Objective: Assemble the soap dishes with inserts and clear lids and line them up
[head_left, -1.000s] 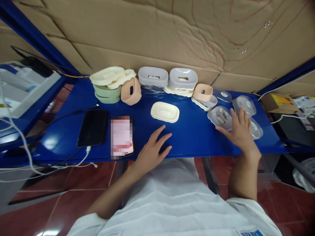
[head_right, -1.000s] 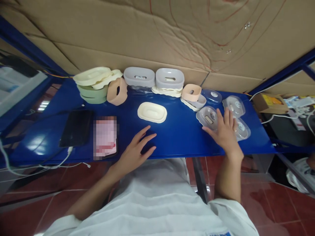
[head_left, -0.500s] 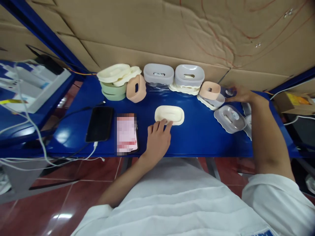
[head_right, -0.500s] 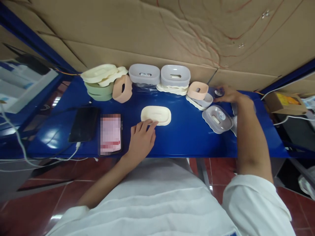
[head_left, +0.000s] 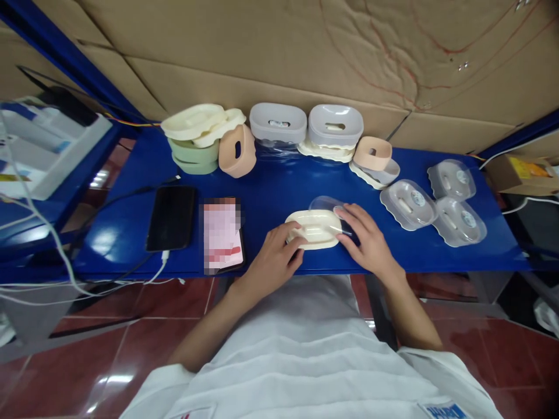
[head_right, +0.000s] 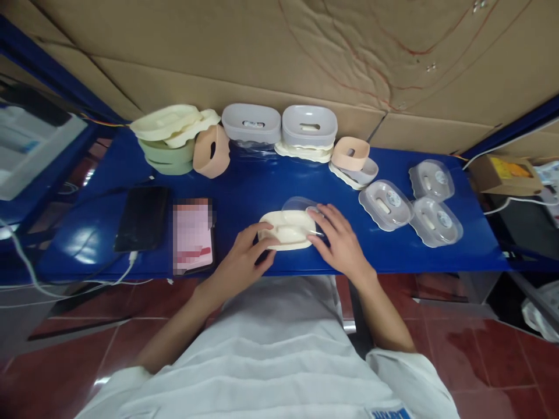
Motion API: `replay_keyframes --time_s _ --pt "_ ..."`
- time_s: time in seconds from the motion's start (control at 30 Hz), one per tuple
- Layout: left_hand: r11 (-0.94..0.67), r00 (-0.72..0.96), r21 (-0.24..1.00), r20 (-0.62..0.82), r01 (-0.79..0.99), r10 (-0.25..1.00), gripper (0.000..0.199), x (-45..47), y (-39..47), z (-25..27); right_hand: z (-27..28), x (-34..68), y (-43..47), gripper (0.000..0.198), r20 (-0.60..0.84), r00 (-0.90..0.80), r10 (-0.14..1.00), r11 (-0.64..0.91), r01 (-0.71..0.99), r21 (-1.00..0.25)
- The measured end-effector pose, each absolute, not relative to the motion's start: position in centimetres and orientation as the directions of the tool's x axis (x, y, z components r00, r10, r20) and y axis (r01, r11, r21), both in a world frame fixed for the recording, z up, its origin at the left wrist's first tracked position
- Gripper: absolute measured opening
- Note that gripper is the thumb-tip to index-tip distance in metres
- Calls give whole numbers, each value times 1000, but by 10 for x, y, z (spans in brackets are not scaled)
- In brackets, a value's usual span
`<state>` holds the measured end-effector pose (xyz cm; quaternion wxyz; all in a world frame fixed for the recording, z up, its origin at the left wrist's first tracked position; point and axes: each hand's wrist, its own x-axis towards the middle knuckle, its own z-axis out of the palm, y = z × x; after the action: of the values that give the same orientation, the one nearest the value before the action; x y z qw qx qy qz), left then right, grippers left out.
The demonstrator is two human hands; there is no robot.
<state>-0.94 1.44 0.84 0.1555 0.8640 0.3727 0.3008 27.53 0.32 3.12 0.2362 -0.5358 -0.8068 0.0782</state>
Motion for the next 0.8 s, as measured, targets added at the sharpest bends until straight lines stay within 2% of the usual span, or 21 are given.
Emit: replay_keyframes --time_s 0.17,0.3,0.43,0.53,0.63,0.7,0.8 --pt "-622 472 539 406 568 783 24 -13 12 10 17 274 16 58 239 -372 897 439 811 -386" --pt "-672 533 474 410 569 740 22 -15 10 9 24 290 31 58 203 -305 931 356 885 -302" --pt "-663 486 473 452 580 748 20 -15 8 7 40 304 60 59 239 -280 930 325 928 -179" --pt "-673 490 451 464 587 738 19 -14 7 6 53 310 95 66 348 -200 916 245 965 -92" --pt "-673 499 460 453 579 739 21 -14 7 6 60 313 133 66 393 -135 910 174 983 -66" --pt "-670 500 475 447 570 742 23 -14 7 5 62 313 154 63 385 -64 921 95 994 -62" --pt "-668 503 494 440 556 744 22 -15 8 5 69 315 164 47 313 27 949 -13 999 -46"
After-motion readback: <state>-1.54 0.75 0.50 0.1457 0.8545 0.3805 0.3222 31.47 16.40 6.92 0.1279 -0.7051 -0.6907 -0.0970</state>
